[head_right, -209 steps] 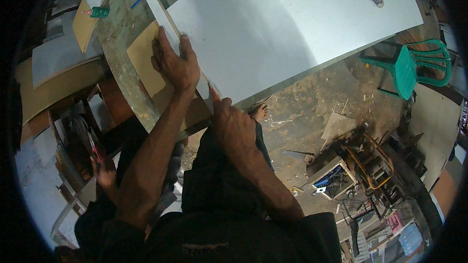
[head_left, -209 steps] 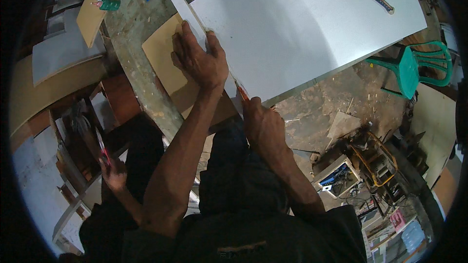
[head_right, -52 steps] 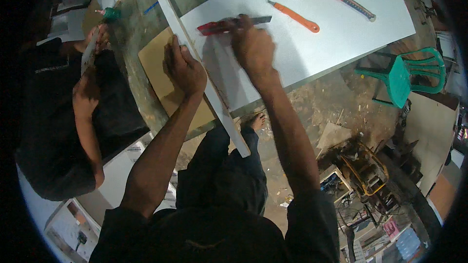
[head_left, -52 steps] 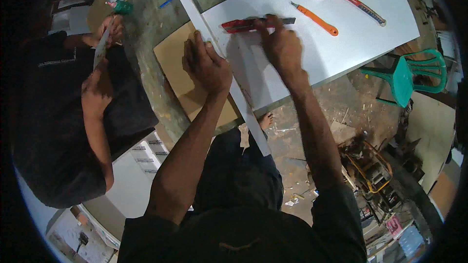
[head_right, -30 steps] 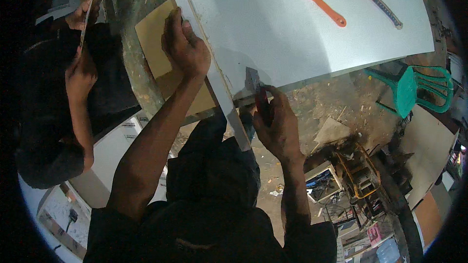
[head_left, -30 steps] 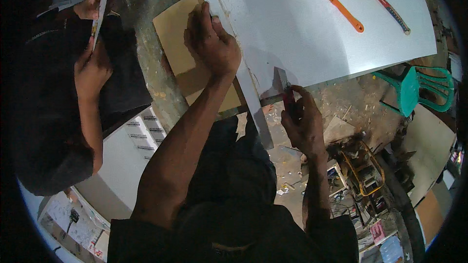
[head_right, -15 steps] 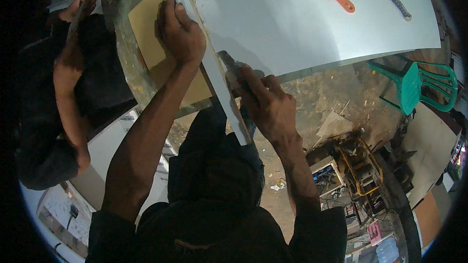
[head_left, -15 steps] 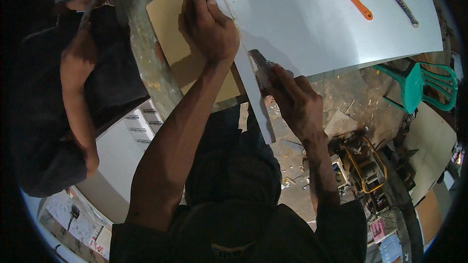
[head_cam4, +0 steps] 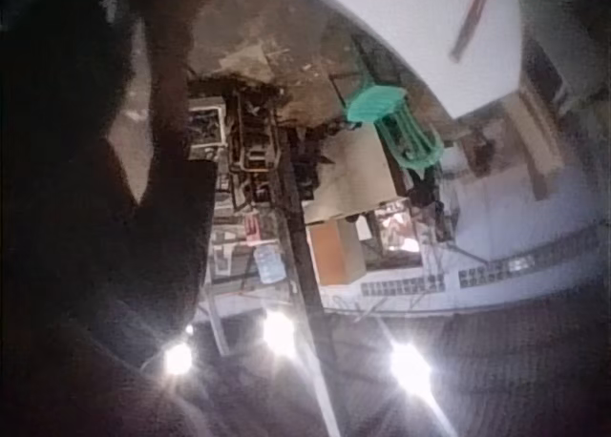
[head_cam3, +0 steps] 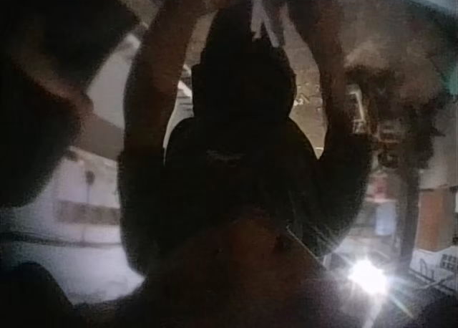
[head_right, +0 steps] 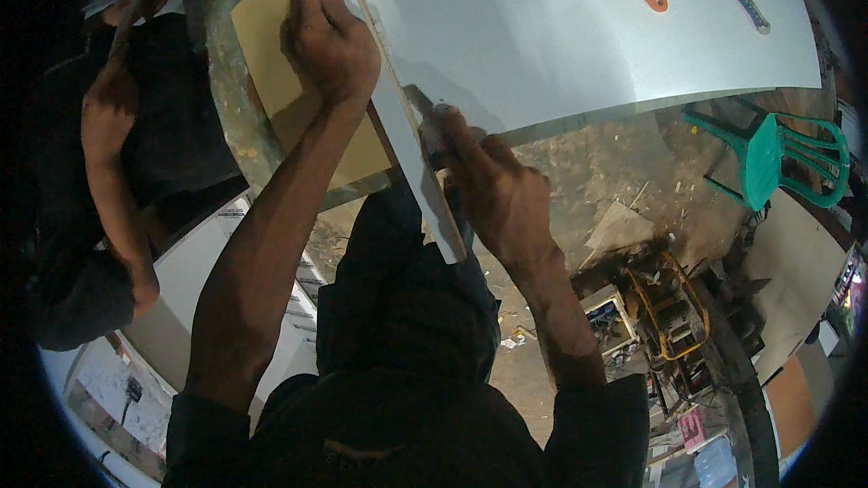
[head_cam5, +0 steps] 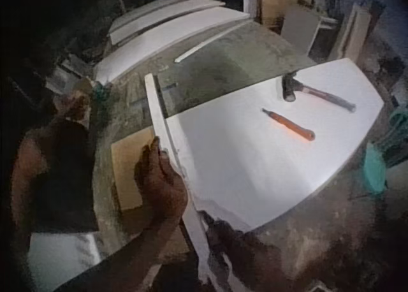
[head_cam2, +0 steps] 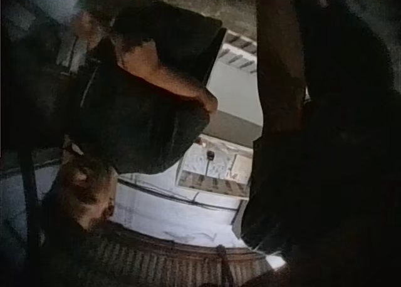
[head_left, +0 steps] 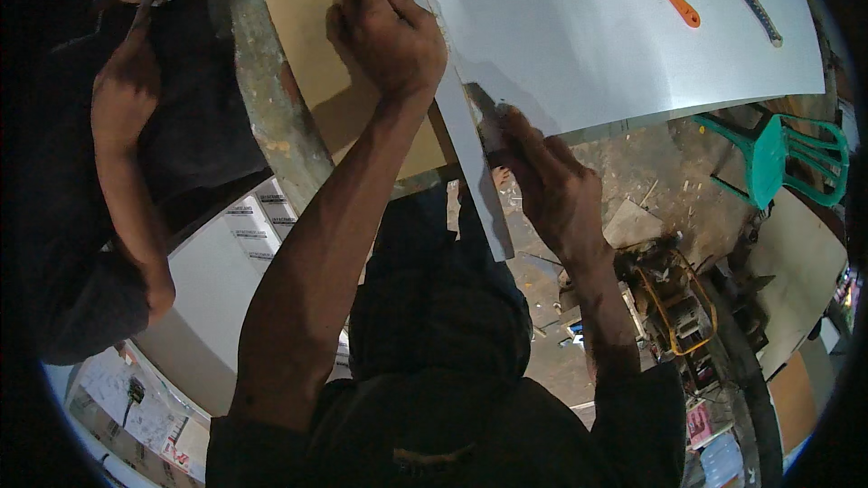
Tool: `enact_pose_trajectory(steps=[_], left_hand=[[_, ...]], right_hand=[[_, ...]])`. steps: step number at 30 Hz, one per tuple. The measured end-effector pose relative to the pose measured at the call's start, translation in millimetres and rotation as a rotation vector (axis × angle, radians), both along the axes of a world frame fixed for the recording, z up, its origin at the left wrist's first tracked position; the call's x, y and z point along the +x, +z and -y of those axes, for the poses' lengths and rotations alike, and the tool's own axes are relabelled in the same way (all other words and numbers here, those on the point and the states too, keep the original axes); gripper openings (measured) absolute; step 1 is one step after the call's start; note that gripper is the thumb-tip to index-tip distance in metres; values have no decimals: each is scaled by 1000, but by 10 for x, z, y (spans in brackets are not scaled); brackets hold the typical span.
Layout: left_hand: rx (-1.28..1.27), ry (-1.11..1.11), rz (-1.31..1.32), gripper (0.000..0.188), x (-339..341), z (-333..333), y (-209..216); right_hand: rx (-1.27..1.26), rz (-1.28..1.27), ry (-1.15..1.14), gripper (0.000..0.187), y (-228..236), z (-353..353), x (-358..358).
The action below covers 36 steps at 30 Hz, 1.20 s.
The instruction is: The person applies adhesive and trim to the edges of wood panels, using a utility knife to cut excess material and a straightedge for alignment.
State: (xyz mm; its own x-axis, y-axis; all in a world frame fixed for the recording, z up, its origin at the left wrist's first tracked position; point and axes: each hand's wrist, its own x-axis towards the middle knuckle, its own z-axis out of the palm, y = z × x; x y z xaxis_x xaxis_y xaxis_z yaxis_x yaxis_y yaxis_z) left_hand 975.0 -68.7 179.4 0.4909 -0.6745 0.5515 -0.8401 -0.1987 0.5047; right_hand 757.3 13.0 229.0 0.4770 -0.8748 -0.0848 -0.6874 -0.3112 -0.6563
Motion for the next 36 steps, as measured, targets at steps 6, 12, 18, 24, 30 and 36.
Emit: enact_pose_trajectory(steps=[6, 12, 18, 24, 30, 36], left_hand=[[-32, 2, 75, 33, 39, -21, -45], [201, 106, 116, 44, 11, -62, -74], [-7, 1, 48, 31, -1, 12, 1], [6, -14, 18, 31, 5, -9, 42], [-3, -37, 22, 32, 17, -4, 13], [41, 21, -9, 32, 23, 0, 7]], right_hand=[[49, -44, 22, 53, 86, -87, -22], [68, -4, -6, 56, 44, -265, -121], [99, 48, 0, 62, 31, -368, -137], [128, 39, 26, 65, 5, -427, -202], [217, 13, -28, 64, 32, -620, -251], [222, 30, -43, 65, 61, -620, -218]])
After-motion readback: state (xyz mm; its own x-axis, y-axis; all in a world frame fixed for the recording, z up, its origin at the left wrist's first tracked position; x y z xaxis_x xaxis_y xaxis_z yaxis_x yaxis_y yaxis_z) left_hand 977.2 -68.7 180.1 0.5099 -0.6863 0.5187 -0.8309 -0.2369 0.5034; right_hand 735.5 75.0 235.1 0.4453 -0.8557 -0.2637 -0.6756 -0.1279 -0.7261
